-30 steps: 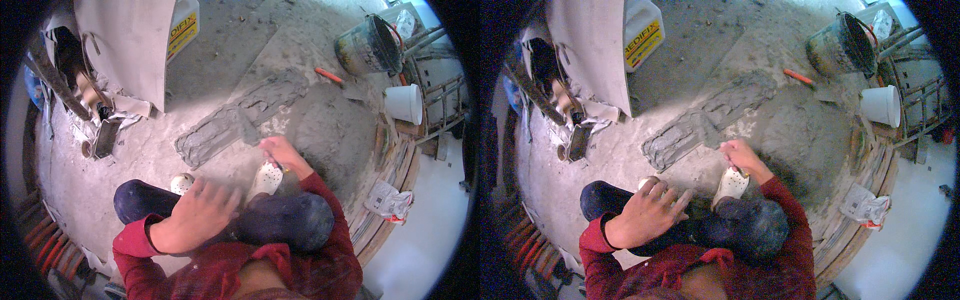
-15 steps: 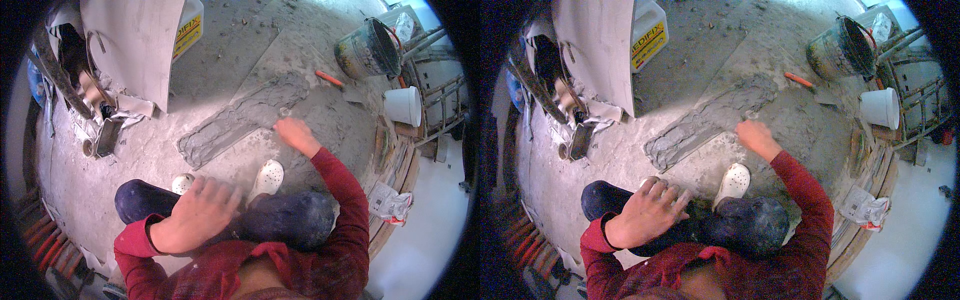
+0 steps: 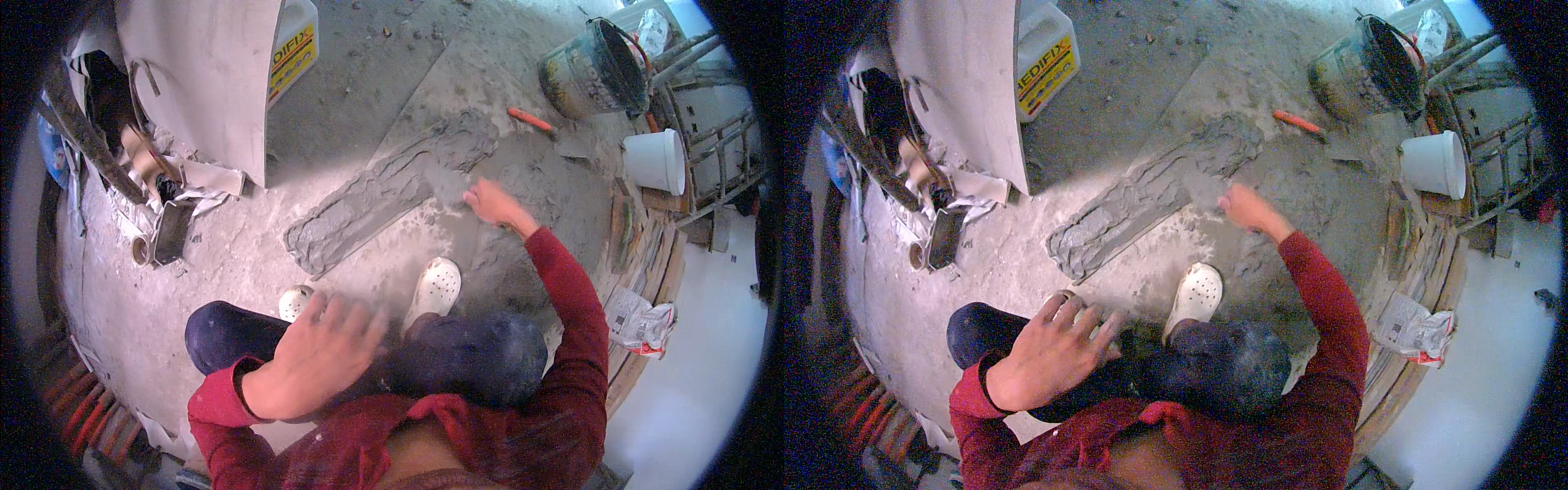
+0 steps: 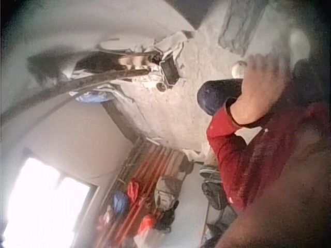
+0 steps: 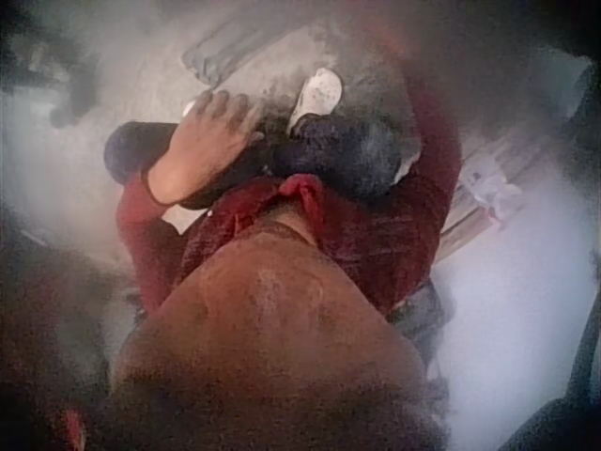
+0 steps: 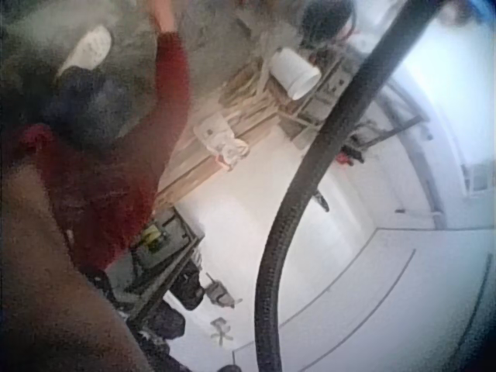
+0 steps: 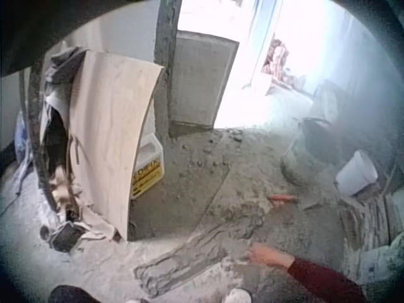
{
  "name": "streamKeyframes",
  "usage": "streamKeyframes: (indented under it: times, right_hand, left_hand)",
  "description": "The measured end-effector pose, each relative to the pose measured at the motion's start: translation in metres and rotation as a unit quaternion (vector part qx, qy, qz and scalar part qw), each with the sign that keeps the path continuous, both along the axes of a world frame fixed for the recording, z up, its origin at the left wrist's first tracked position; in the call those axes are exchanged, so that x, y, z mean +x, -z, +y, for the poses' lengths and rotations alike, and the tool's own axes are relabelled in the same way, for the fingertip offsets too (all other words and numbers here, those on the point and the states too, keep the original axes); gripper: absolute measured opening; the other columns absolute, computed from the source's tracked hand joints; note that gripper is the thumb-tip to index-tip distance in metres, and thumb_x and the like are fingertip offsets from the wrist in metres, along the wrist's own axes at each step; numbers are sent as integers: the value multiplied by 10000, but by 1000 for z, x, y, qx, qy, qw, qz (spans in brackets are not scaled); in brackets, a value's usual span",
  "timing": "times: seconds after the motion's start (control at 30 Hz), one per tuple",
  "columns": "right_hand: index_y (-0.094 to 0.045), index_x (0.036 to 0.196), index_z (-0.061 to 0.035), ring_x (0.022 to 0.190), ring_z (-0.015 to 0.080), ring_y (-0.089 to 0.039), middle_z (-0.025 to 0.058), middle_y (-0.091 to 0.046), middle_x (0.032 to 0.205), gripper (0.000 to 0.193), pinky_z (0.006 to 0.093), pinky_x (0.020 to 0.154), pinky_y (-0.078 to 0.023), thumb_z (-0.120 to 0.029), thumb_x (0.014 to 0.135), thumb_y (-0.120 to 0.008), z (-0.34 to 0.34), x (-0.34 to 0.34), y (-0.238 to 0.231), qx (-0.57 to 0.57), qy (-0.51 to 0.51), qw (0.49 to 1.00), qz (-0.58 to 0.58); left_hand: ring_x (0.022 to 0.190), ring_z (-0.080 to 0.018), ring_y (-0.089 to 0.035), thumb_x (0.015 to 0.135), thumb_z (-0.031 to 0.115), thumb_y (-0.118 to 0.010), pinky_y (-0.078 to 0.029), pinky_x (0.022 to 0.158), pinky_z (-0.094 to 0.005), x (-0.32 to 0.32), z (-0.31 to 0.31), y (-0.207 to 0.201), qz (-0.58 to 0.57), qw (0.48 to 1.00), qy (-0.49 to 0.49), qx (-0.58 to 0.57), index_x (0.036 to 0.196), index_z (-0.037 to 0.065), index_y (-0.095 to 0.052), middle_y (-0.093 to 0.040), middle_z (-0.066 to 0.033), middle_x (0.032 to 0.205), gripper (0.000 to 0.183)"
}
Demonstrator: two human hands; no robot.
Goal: The person scoops adhesive from a bucket and spreads it onto a rectangular tile using a trowel. They create ridges in the adhesive and then lift the tile to show the prepared surface.
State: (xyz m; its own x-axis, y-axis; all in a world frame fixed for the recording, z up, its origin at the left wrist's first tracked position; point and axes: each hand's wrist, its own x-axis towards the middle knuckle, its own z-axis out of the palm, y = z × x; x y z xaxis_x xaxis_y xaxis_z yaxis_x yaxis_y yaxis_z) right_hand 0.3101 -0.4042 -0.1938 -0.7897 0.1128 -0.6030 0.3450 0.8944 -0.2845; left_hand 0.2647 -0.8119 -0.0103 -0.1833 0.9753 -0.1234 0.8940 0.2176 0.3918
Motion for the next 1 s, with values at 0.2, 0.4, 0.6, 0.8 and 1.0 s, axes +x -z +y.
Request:
streamKeyframes:
  times: [0.2, 0.4, 0.6, 0.8, 1.0]
  right_hand:
    - [-656, 840, 76, 738, 464, -656, 312, -636, 799, 391, 547, 698, -500, -285, 965, -570, -2, 9, -23, -47, 33, 998, 24]
    - [-678, 874, 65, 849, 491, -647, 301, -661, 841, 388, 542, 752, -512, -296, 964, -567, 5, 25, -9, 6, 0, 999, 33]
    - [-618, 760, 46, 466, 297, -604, 147, -627, 635, 420, 443, 513, -506, -278, 1011, -526, -31, 26, -4, -234, 185, 952, -73]
    - [-626, 853, -6, 420, 96, -491, 1, -545, 635, 344, 297, 385, -398, -290, 1030, -548, -75, 36, -12, -321, 261, 900, -138]
    - [-601, 767, -30, 423, 87, -483, -16, -519, 607, 392, 284, 353, -397, -300, 1041, -530, -57, 56, -6, -303, 364, 879, -57]
  left_hand:
    - [961, -269, -588, 858, 316, -629, -457, 879, -411, 1, 0, 0, -5, 1000, -10, -2, 1284, 23, -585, -609, -96, 1005, 519]
    - [952, -264, -589, 870, 310, -624, -454, 887, -408, -1, 3, 1, -8, 1000, -5, -7, 1288, 19, -584, -612, -96, 1009, 511]
    - [947, -254, -590, 872, 313, -622, -451, 892, -403, -3, 2, 2, -17, 1000, 2, -7, 1291, 20, -582, -614, -91, 1016, 512]
    - [955, -254, -591, 858, 322, -645, -454, 894, -400, -5, 2, -1, -22, 1000, -7, -5, 1289, 20, -580, -615, -94, 1033, 530]
    - [966, -258, -593, 865, 341, -650, -460, 916, -407, -6, 1, -3, -26, 1000, -6, -1, 1296, 25, -582, -623, -98, 1073, 539]
